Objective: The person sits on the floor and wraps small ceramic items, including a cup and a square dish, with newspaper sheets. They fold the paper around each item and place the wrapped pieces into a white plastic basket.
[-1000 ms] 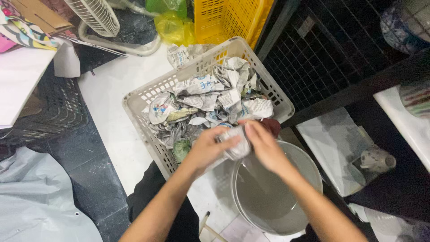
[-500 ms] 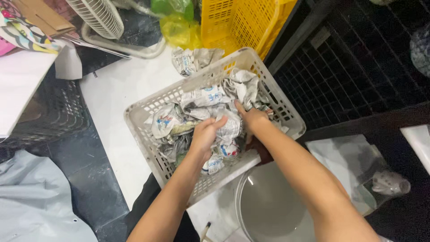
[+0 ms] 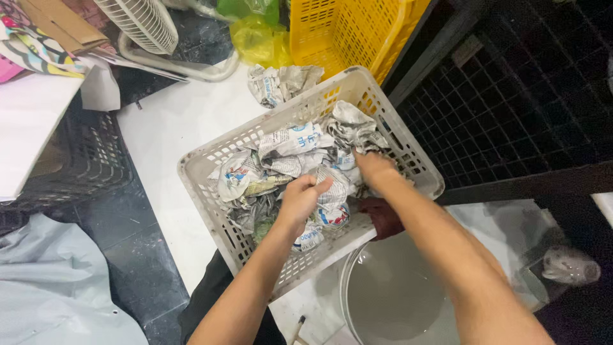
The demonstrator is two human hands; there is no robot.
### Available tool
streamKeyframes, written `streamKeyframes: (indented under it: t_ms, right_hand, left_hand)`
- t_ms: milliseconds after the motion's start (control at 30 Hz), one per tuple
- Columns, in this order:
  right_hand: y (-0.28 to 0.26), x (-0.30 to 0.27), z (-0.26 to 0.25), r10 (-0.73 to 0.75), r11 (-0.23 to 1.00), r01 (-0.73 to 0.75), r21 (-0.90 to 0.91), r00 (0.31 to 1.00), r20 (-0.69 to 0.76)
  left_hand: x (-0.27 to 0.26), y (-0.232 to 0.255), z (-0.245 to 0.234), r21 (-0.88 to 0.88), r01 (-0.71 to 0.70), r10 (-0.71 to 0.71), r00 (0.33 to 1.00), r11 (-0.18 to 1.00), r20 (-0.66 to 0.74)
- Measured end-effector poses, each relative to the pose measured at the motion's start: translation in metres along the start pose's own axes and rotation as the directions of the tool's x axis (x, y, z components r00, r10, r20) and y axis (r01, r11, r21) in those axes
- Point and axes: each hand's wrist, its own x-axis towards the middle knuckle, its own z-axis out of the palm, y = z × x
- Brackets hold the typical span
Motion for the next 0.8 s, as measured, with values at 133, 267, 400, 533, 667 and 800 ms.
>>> streamKeyframes:
  t_ms: [133,267,400,533,667,800]
  right_hand:
    - [0.018,0.002,-0.020,-0.090,0.971,0.122,0.205,0.983,-0.158]
    - [0.005,-0.014,-0.031,-0.023,0.800,0.276,0.533,0.901,-0.433]
    - [-0.006,-0.039,-0.037,0.031,0.700,0.410,0.585,0.801,-0.598]
    - [-0.003,-0.052,-0.042,-0.029,0.652,0.532,0.540,0.729,-0.684]
    - [0.003,-0.050,-0.043,-0.100,0.631,0.534,0.563,0.775,-0.624]
    - [0.020,-0.040,-0.030,-0.131,0.652,0.343,0.676,0.929,-0.345]
  left_hand:
    - [0.007,-0.010,0.004,0.119,-0.053,0.048,0.998,0.991,0.045]
    - [0.011,-0.021,0.006,0.145,-0.092,0.084,0.995,0.985,0.055]
    - [0.019,-0.033,0.011,0.119,-0.041,0.033,0.997,0.992,0.075]
    - [0.028,-0.048,0.022,0.040,0.028,-0.033,0.993,0.999,0.109]
    - [0.053,-0.071,0.061,-0.107,0.216,-0.202,0.970,0.970,0.136]
    - [0.095,-0.101,0.117,-0.069,0.153,-0.151,0.988,0.986,0.038]
